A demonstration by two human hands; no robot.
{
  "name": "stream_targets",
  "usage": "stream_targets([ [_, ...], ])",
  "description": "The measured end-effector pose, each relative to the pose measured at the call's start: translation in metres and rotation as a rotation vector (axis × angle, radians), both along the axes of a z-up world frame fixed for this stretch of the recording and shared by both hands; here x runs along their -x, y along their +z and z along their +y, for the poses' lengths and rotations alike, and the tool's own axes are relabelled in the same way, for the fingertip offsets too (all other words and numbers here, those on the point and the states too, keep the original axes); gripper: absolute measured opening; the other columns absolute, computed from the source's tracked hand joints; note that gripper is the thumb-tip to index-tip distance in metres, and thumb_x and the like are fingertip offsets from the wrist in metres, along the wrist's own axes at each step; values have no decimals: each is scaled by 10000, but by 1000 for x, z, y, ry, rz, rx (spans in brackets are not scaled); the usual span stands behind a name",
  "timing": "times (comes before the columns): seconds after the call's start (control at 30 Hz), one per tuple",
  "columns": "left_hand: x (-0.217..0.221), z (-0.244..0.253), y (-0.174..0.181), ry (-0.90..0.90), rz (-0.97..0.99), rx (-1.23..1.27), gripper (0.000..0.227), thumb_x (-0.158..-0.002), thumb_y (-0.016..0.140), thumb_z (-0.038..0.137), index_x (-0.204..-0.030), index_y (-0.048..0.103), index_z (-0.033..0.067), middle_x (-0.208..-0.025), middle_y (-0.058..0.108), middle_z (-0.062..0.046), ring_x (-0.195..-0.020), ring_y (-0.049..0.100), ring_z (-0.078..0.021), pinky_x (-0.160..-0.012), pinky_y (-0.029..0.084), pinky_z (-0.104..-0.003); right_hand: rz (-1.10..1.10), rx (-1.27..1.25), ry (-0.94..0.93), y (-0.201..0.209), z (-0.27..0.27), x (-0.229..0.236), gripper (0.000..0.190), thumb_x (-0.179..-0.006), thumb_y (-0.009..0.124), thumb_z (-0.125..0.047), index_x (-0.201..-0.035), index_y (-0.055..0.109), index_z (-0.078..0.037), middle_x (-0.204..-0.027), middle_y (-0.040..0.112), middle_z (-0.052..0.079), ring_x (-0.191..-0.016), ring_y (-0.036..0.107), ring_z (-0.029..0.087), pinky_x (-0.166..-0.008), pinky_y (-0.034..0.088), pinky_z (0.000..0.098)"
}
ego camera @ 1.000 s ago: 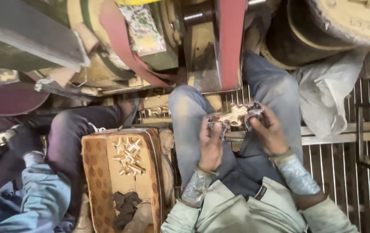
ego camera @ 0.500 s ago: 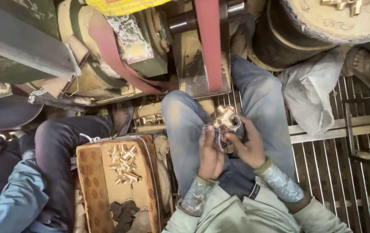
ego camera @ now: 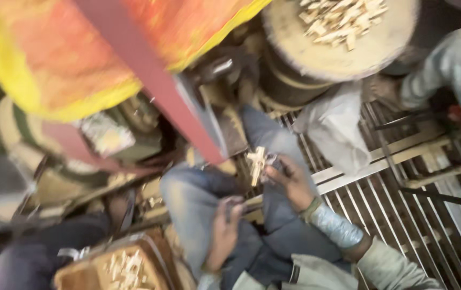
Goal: The person sits on the floor and repeatedly rubs small brass-colored metal parts against a moving red belt sander. They handle the parts one at a time, turning them over to polish different sides, and place finished pieces into a wooden tray.
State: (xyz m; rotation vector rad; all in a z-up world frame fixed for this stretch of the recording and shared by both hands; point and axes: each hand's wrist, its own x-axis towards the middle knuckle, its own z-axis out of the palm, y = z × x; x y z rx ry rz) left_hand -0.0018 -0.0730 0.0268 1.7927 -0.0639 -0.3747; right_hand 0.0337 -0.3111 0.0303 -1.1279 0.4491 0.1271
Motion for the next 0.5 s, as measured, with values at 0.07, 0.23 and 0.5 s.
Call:
stream_targets([
  [0.07, -12, 39, -9, 19, -199, -233, 312, -1048, 542, 303, -1153, 662, 34, -1087, 704, -172, -1052, 672, -278, -973, 503, -379, 32, 58, -130, 0, -42, -36, 244, -926, 735, -154, -1140, 697, -43, -937, 682, 28, -792, 615, 113, -694, 488, 252],
  [0.23, -26, 88, -37, 392, 165, -230, 404, -1059, 406, 313, -1213, 655, 35, -742, 749, -135, -672, 693, -221, -684, 523, -327, -28, 401, -338, -12, -167, -160, 343, -876, 779, -256, -1124, 672, -44, -996, 709, 16, -857, 668, 123, -719, 548, 275],
  [0.5, -33, 61, -30, 362, -64, -100, 321, -1045, 491, 257, -1142, 668, 7, -707, 695, -74, -604, 654, -155, -602, 518, -286, -311, 977, -634, -26, -194, -217, 404, -1130, 675, -406, -1169, 658, -4, -1015, 711, 28, -904, 644, 94, -786, 525, 255],
])
